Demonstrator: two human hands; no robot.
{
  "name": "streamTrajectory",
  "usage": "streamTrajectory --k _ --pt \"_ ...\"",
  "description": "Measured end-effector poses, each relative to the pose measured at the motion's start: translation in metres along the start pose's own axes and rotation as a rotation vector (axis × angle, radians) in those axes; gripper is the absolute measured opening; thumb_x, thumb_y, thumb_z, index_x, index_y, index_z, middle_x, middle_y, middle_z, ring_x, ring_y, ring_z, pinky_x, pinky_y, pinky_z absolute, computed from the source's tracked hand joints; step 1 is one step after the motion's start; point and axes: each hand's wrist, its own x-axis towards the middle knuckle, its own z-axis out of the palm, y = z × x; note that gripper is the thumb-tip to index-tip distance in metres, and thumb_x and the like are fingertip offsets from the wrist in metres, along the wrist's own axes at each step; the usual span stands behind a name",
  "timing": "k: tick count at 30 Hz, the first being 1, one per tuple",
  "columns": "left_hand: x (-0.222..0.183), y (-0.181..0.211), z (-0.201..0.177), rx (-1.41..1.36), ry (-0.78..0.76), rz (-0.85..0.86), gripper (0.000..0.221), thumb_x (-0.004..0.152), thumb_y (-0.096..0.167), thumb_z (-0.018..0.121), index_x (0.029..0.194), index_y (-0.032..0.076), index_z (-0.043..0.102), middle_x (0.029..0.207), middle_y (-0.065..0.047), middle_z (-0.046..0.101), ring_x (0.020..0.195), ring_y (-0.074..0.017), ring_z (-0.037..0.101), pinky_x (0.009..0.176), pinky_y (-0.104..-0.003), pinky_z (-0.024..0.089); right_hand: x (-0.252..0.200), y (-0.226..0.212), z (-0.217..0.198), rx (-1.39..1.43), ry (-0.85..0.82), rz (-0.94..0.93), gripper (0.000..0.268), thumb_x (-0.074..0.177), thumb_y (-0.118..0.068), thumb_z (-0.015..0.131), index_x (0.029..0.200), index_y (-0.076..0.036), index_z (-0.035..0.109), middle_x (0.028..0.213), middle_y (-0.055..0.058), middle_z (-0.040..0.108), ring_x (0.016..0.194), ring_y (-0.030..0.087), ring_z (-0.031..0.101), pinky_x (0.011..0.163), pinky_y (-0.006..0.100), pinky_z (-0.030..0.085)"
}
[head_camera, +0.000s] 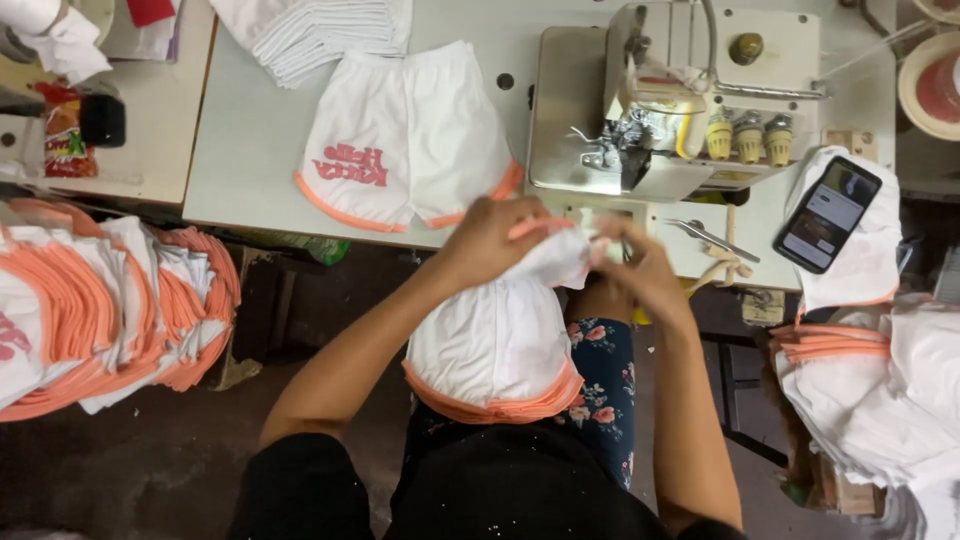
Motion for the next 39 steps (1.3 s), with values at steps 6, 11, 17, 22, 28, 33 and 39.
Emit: streamTrajectory --k 6,11,17,22,28,33,39 --pt "-0.051 0.026 -0.116 -0.222 -0.423 -0.099 0.037 0.081 0.02 0.08 0.107 -0.002 0.067 0.103 -0.031 0.074 0.099 -0.0335 0.064 0.098 -0.055 0.048 0.007 -0.018 0.02 -0.062 0.012 -0.053 0.012 0.09 -0.001 0.074 0.101 -0.004 0.075 0.078 0.012 0.072 0.055 0.017 0.069 0.051 0.028 0.056" --pt "-0.076 -0.01 -0.162 0.458 0.471 0.017 0.013 0.101 0.002 0.06 0.107 0.007 0.07 0.102 -0.015 0.055 0.099 -0.0426 0.058 0.079 -0.063 0.037 0.031 -0.087 0.088 0.009 0.301 -0.578 0.016 0.093 0.01 0.066 0.1 -0.003 0.072 0.084 0.007 0.065 0.076 0.015 0.058 0.072 0.028 0.048" --pt "-0.093 -0.037 -0.178 0.479 0.872 0.291 0.036 0.09 -0.022 0.063 0.104 0.008 0.075 0.109 -0.009 0.066 0.104 -0.0288 0.056 0.091 -0.042 0.046 0.038 -0.104 0.144 0.101 0.324 -0.907 0.026 0.092 0.02 0.055 0.101 0.001 0.07 0.107 0.017 0.064 0.105 0.028 0.066 0.087 0.032 0.054" --pt "-0.108 -0.185 -0.147 0.527 0.749 0.092 0.037 0.087 -0.017 0.07 0.102 0.016 0.079 0.13 0.0 0.069 0.119 -0.0277 0.057 0.103 -0.044 0.043 0.085 0.005 0.172 -0.036 0.265 -0.839 0.031 0.094 0.015 0.055 0.105 -0.008 0.072 0.112 0.012 0.065 0.101 0.022 0.063 0.07 0.028 0.044" --pt "-0.144 -0.203 -0.101 0.754 0.084 -0.492 0.104 0.076 -0.03 0.052 0.164 0.02 0.029 0.171 -0.011 0.007 0.157 -0.0324 0.002 0.119 -0.071 0.01 0.07 0.09 0.148 -0.685 -0.052 -0.527 0.049 0.079 0.004 0.072 0.126 -0.011 0.071 0.142 0.009 0.058 0.126 0.041 0.053 0.083 0.056 0.057" --pt "-0.185 -0.2 -0.001 0.66 -0.026 -0.384 0.011 0.093 0.031 0.065 0.087 0.032 0.074 0.092 0.004 0.063 0.098 -0.0235 0.065 0.082 -0.046 0.049 -0.008 0.102 0.103 -0.556 -0.314 -0.305 0.021 0.077 -0.006 0.082 0.098 -0.01 0.079 0.087 0.012 0.076 0.07 0.038 0.07 0.062 0.043 0.054" --pt "-0.258 -0.199 0.098 0.259 -0.524 -0.162 0.019 0.086 0.036 0.076 0.092 0.02 0.067 0.089 0.003 0.059 0.096 -0.0239 0.061 0.082 -0.041 0.049 -0.095 0.148 0.093 -0.326 -0.74 0.073 0.024 0.073 -0.012 0.084 0.097 -0.011 0.081 0.093 0.012 0.075 0.079 0.028 0.068 0.072 0.041 0.054"
